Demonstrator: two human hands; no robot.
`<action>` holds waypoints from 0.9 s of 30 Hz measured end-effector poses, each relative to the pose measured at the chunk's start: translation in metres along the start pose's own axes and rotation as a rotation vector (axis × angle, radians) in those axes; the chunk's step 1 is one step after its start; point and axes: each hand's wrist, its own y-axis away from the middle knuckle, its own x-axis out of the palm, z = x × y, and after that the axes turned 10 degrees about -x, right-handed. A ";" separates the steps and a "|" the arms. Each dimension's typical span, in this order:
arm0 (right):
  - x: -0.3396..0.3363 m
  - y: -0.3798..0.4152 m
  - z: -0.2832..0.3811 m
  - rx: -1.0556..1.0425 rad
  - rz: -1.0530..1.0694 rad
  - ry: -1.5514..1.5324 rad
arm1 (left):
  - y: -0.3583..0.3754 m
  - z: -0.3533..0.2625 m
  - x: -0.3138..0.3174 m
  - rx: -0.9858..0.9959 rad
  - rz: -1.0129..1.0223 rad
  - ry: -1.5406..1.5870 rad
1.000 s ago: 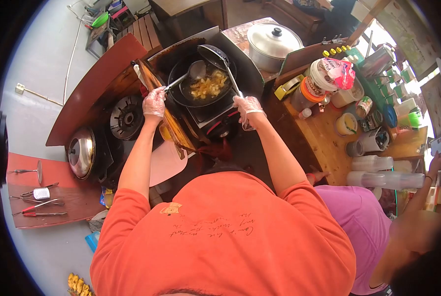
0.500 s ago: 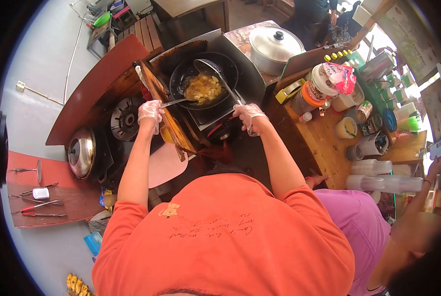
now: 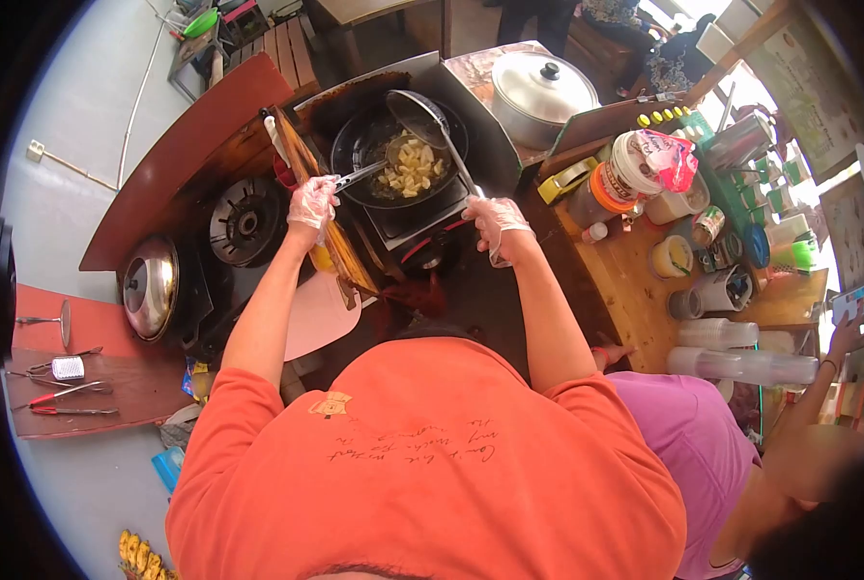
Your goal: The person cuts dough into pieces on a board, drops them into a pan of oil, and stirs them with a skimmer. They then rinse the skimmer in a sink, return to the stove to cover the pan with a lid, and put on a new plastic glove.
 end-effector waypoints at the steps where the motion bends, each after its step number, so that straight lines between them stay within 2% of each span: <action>1: -0.001 -0.001 -0.001 0.001 0.002 0.000 | 0.004 -0.005 -0.006 -0.001 -0.002 0.000; 3: 0.000 0.001 0.001 -0.004 -0.024 -0.006 | 0.017 -0.021 -0.014 0.373 -0.039 -0.455; 5: -0.002 0.002 0.000 -0.014 -0.016 -0.018 | 0.032 -0.039 -0.021 0.357 -0.004 -0.538; 7: -0.003 -0.001 -0.003 -0.004 -0.024 -0.068 | 0.040 -0.050 -0.027 0.829 0.012 -0.765; 8: -0.004 -0.004 -0.008 -0.025 -0.017 -0.034 | 0.050 -0.059 -0.031 0.798 0.082 -0.797; 9: -0.005 -0.009 -0.011 -0.058 -0.012 0.005 | 0.058 -0.069 -0.033 0.876 0.112 -0.877; 11: -0.003 -0.004 -0.004 -0.006 -0.042 0.045 | 0.079 -0.085 -0.038 0.852 0.127 -1.023; 13: -0.005 -0.009 -0.010 0.038 -0.030 0.052 | 0.085 -0.081 -0.046 1.002 0.096 -1.159; 15: -0.001 -0.006 -0.008 0.064 0.003 0.041 | 0.093 -0.080 -0.050 1.013 0.145 -1.252; 19: 0.004 0.002 -0.006 0.039 0.043 0.028 | 0.094 -0.062 -0.039 1.062 0.109 -1.305; 23: 0.009 0.005 0.000 0.009 0.014 0.015 | 0.078 -0.021 -0.031 0.911 -0.053 -1.353; 27: 0.017 0.015 0.010 -0.029 -0.032 0.048 | 0.070 -0.001 -0.022 0.758 -0.108 -1.350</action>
